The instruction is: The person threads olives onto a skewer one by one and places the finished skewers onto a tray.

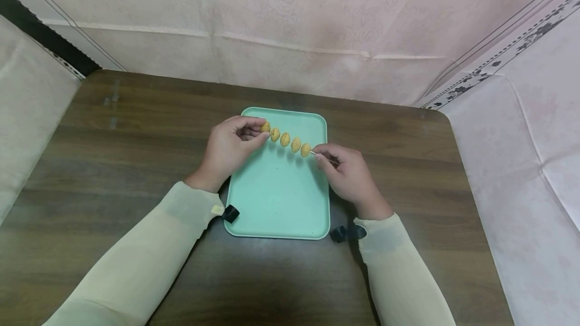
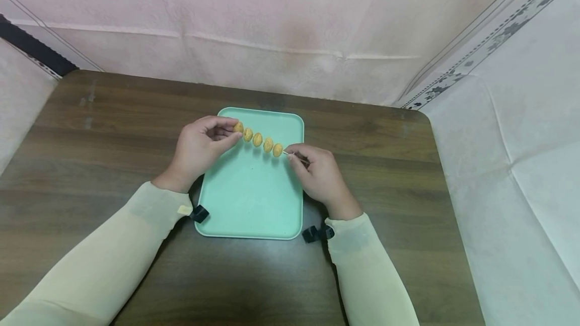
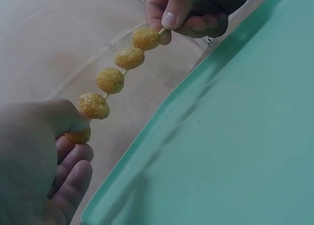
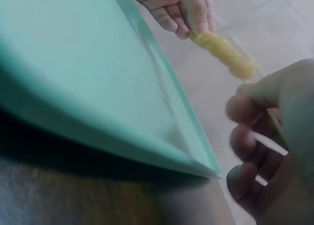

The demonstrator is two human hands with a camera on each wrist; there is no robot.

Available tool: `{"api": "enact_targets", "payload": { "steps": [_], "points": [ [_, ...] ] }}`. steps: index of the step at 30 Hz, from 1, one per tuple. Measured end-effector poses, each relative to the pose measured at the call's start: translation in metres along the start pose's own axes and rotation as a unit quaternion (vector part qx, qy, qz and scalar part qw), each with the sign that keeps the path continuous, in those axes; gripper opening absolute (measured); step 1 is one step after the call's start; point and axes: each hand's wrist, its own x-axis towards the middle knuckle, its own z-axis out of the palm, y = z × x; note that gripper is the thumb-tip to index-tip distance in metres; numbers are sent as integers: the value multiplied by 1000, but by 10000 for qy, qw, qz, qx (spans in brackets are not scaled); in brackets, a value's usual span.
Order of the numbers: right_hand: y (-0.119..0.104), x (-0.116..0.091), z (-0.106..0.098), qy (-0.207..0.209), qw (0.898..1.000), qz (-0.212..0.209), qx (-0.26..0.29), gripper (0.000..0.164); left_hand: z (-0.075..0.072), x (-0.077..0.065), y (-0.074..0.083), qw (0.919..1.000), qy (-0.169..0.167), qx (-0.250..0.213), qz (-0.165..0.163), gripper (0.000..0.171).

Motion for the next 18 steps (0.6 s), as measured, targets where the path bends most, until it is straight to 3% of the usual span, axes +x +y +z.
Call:
{"api": "enact_targets", "payload": {
  "steps": [8,18],
  "points": [
    [-11,2,-1,-473,9952,70,-858,13,0,1,-3,9999,-116,10,80,26],
    [-38,-3,5,-1134,9795,-275,-1644,10,-2,3,-7,9993,-330,160,-40,26]
  ]
}}
